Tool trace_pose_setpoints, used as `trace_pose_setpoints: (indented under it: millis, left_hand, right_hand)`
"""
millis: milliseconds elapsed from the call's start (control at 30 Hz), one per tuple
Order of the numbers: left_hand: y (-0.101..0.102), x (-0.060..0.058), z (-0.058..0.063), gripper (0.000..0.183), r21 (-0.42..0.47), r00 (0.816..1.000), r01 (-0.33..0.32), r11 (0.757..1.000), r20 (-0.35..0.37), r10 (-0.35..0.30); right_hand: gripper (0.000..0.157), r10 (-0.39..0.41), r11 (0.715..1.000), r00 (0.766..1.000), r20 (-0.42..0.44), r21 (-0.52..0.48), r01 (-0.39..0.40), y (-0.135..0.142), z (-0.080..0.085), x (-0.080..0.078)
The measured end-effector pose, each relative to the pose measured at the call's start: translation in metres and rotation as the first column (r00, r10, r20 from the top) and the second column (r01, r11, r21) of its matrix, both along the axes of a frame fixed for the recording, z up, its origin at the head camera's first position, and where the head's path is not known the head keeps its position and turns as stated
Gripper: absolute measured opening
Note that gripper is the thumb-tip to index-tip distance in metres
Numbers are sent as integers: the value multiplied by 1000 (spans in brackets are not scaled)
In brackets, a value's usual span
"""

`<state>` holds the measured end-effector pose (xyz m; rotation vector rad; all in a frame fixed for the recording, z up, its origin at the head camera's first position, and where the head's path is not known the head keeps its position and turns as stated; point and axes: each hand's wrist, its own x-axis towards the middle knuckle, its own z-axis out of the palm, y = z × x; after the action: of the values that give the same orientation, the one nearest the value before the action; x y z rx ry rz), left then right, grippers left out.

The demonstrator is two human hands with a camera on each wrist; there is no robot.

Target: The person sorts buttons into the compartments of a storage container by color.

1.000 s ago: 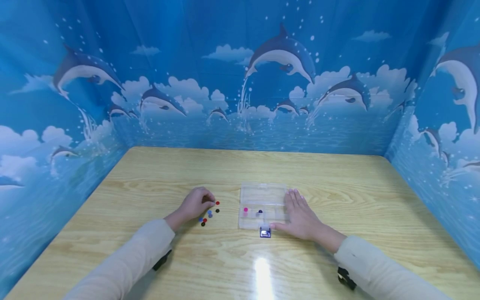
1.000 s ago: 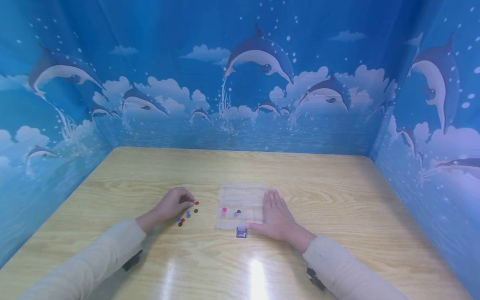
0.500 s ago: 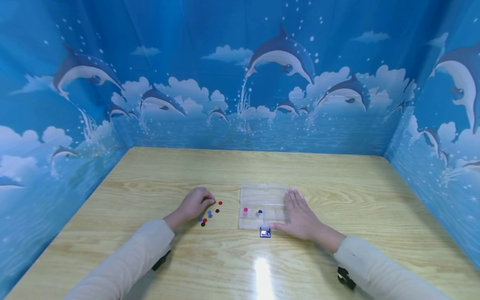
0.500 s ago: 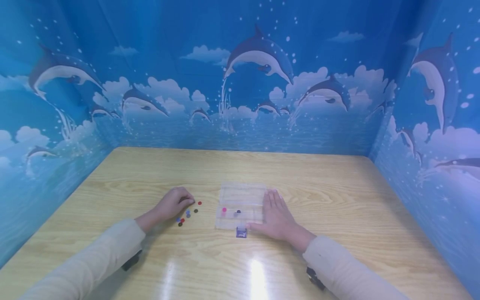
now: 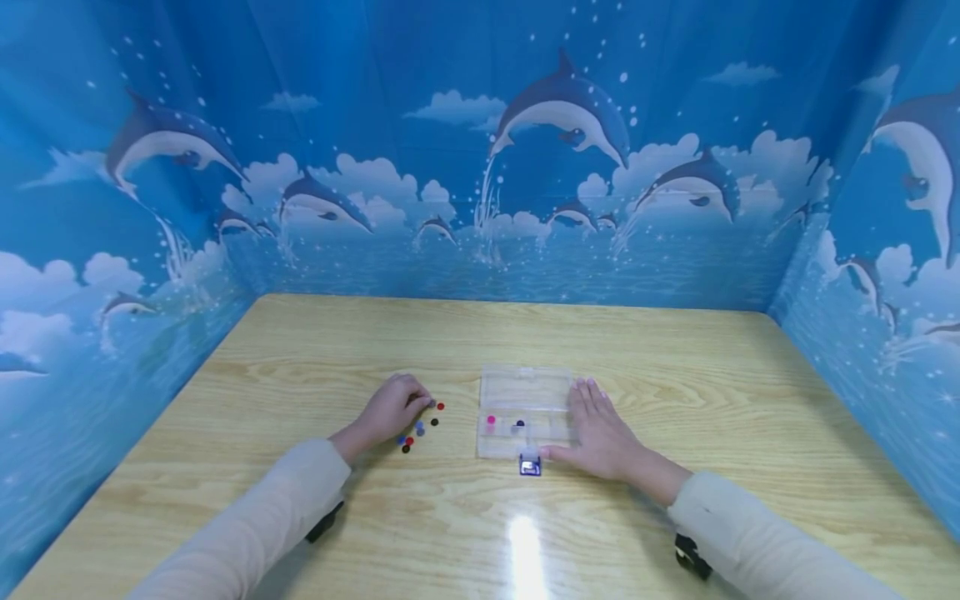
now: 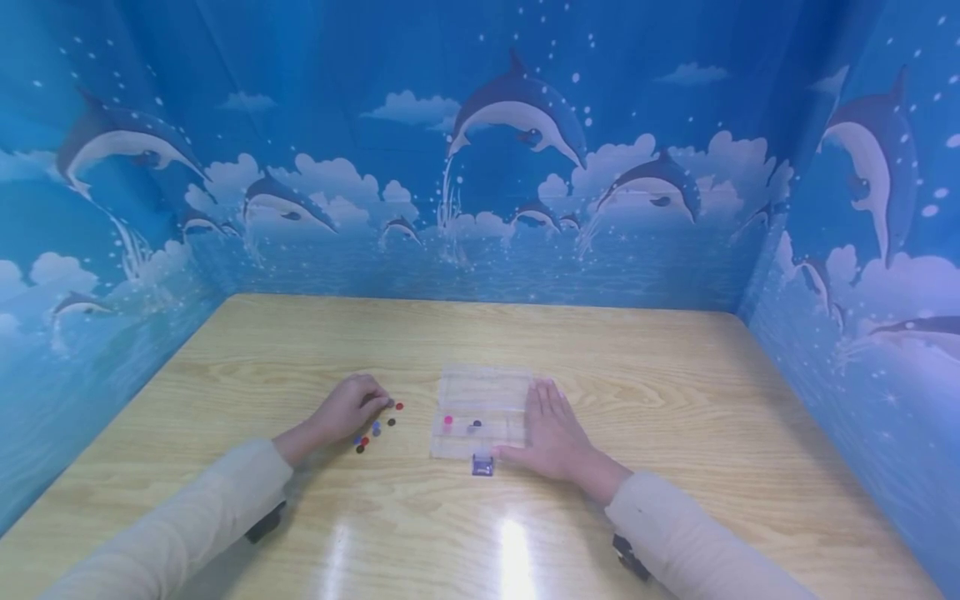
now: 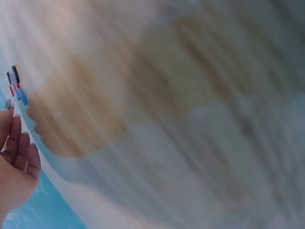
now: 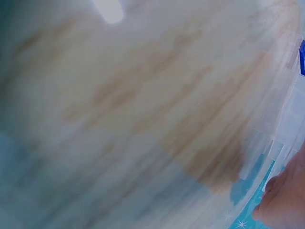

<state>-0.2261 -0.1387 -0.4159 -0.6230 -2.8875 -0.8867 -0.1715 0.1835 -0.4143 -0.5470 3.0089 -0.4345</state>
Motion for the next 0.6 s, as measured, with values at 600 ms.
trace_pose_setpoints:
  millis: [600]
  left_hand:
    - [10, 6, 15, 10, 169, 995, -49, 984, 98, 33]
  right_hand:
    - [106, -1, 1000, 1000, -1, 0, 1, 0, 2, 1]
